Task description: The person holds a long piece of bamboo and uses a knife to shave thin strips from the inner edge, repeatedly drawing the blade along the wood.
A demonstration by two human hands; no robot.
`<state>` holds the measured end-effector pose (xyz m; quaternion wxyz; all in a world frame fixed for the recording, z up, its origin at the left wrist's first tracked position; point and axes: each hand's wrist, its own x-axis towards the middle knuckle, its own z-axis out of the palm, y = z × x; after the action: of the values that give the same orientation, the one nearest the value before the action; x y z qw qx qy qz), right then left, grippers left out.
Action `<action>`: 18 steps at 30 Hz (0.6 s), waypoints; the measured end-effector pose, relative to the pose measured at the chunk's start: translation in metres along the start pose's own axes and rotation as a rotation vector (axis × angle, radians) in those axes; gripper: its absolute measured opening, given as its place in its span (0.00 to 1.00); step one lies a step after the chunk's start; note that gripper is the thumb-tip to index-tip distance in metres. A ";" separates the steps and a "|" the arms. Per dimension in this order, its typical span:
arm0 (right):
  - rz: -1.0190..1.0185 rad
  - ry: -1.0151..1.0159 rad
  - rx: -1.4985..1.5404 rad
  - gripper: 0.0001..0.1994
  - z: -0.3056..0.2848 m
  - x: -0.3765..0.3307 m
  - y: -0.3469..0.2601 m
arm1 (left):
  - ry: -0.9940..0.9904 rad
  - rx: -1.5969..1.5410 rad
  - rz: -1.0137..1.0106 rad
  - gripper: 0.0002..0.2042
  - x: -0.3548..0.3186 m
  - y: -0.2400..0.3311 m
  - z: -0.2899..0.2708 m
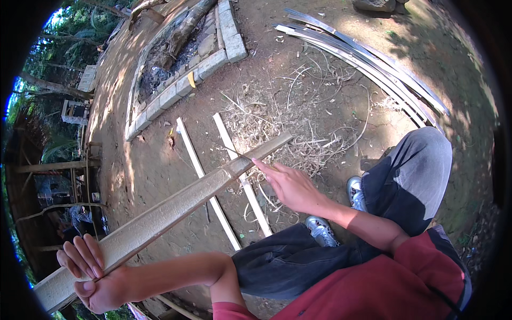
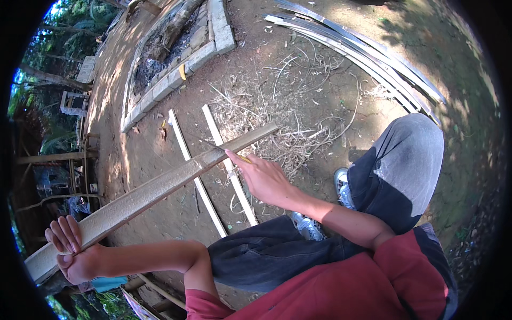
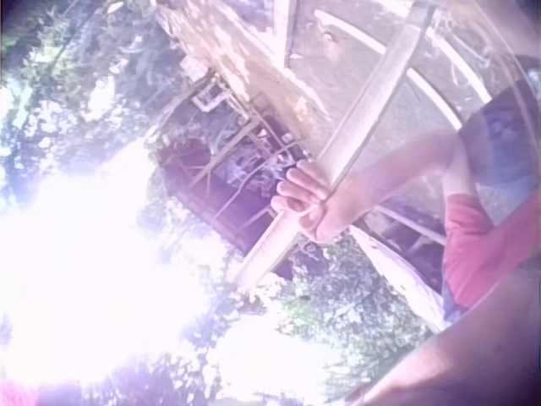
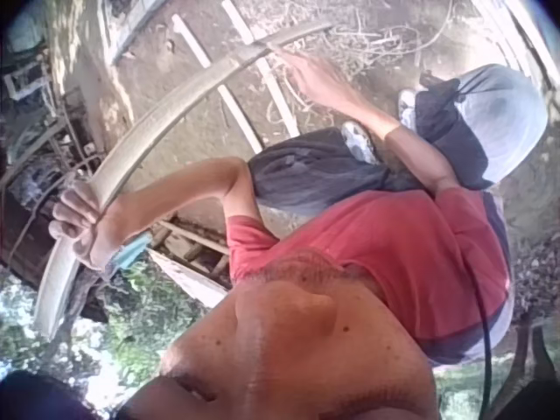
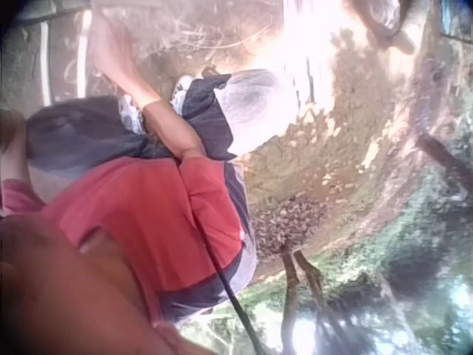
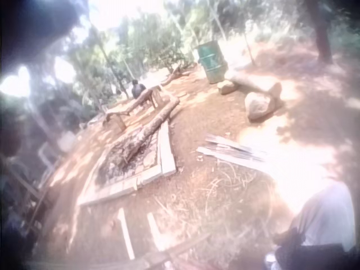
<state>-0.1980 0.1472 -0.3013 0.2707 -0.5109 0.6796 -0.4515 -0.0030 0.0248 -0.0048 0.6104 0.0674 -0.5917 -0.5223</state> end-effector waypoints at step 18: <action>0.008 -0.026 0.177 0.24 -0.021 0.007 -0.035 | 0.232 -0.135 0.152 0.13 -0.012 -0.009 0.011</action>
<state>-0.2025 0.1450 -0.2603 0.3253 -0.4881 0.6354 -0.5023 -0.0140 0.0348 -0.0157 0.7157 0.0411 -0.4840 -0.5018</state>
